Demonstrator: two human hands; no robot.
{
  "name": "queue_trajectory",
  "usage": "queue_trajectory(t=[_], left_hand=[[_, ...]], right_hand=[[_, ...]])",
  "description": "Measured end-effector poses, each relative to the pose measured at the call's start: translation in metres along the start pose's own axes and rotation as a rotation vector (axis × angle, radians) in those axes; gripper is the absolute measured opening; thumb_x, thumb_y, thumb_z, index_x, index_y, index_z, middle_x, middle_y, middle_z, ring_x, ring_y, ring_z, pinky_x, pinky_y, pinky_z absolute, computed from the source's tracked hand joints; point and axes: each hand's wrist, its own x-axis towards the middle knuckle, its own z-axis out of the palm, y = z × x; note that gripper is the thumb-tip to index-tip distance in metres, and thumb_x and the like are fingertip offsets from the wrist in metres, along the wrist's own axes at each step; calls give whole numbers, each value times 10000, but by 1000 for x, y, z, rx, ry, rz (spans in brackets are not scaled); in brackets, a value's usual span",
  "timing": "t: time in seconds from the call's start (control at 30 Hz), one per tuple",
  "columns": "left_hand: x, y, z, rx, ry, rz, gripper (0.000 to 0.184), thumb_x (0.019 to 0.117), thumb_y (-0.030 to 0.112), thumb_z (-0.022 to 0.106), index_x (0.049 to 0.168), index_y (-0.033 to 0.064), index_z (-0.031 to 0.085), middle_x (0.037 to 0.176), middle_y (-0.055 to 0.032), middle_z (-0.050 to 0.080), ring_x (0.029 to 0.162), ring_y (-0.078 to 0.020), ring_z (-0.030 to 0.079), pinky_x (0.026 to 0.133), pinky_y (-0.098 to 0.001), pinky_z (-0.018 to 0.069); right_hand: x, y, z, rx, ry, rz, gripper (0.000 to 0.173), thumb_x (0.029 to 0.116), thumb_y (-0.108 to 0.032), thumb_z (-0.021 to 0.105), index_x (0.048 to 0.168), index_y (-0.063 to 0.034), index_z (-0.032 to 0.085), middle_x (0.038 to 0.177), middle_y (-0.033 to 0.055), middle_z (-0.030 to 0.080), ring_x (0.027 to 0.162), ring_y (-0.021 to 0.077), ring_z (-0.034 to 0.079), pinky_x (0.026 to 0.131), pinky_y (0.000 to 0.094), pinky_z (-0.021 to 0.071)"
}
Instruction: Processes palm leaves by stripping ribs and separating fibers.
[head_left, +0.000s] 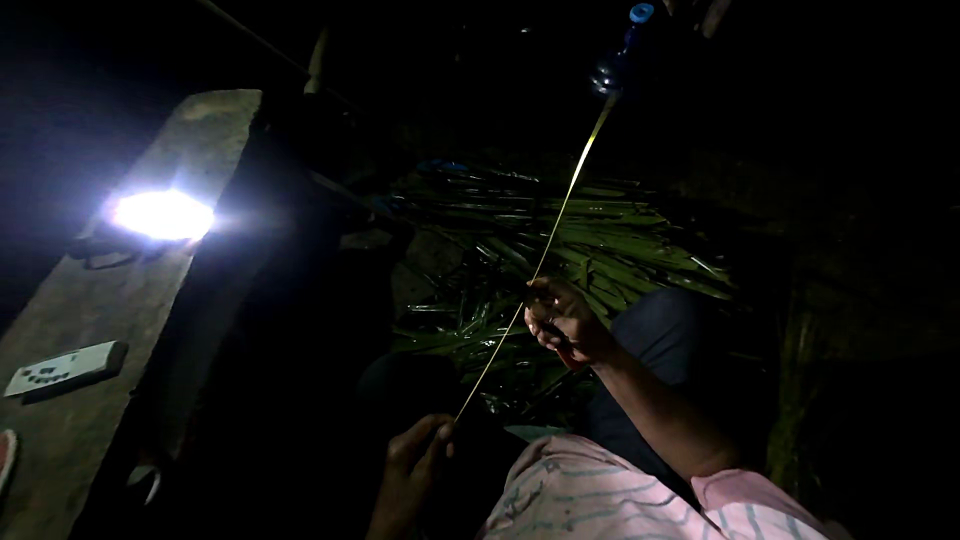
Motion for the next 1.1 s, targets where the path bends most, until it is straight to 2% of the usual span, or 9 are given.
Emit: queue_trajectory(t=[0.1, 0.27, 0.43, 0.57, 0.7, 0.83, 1.1], left_hand=[[-3, -3, -5, -25, -4, -7, 195, 1030, 243, 613, 1041, 101, 747, 752, 64, 674, 554, 38, 536, 486, -118, 453], [-9, -4, -14, 9, -3, -19, 181, 1017, 242, 630, 1019, 105, 749, 752, 70, 675, 576, 36, 553, 517, -123, 477], [-7, 3, -14, 22, 22, 16, 152, 1007, 209, 637, 1020, 99, 740, 759, 55, 690, 581, 21, 581, 518, -136, 495], [-2, 7, -2, 24, 48, 44, 150, 1006, 204, 638, 1020, 88, 733, 754, 53, 685, 582, 12, 591, 524, -142, 511], [0, 6, 2, 42, 31, 93, 171, 1024, 234, 621, 1043, 101, 727, 752, 56, 676, 580, 27, 574, 522, -126, 497], [-3, 4, -2, 115, 45, 136, 198, 1031, 265, 615, 1030, 99, 723, 768, 47, 686, 585, 20, 587, 523, -133, 507], [-8, 4, -6, 82, 21, 129, 198, 1036, 268, 607, 1033, 111, 728, 754, 50, 674, 567, 27, 560, 510, -122, 483]], right_hand=[[3, -5, -5, 32, 70, 1, 224, 1000, -60, 521, 1210, -112, 580, 755, 5, 640, 500, 18, 518, 463, 150, 444], [6, -18, -21, 82, 101, -33, 216, 985, -75, 531, 1188, -129, 584, 723, 33, 626, 459, 38, 514, 438, 161, 453], [4, -19, -18, -20, 74, 5, 269, 991, -89, 539, 1258, -126, 550, 717, 13, 606, 470, 23, 491, 445, 157, 432], [-7, -12, 4, -101, 16, 59, 280, 1010, -61, 530, 1288, -75, 549, 763, -19, 634, 533, 13, 514, 482, 153, 430], [-13, -2, 14, -43, -51, 55, 202, 1015, -40, 524, 1213, -58, 561, 773, -34, 646, 546, 7, 535, 480, 148, 436], [-9, -10, 11, -36, 62, 49, 154, 1004, -22, 515, 1135, -37, 595, 723, -17, 637, 502, 8, 511, 454, 142, 422], [-5, -15, -2, -11, 72, 13, 118, 1006, -34, 515, 1069, -45, 615, 701, -1, 629, 480, 11, 507, 444, 140, 425]])
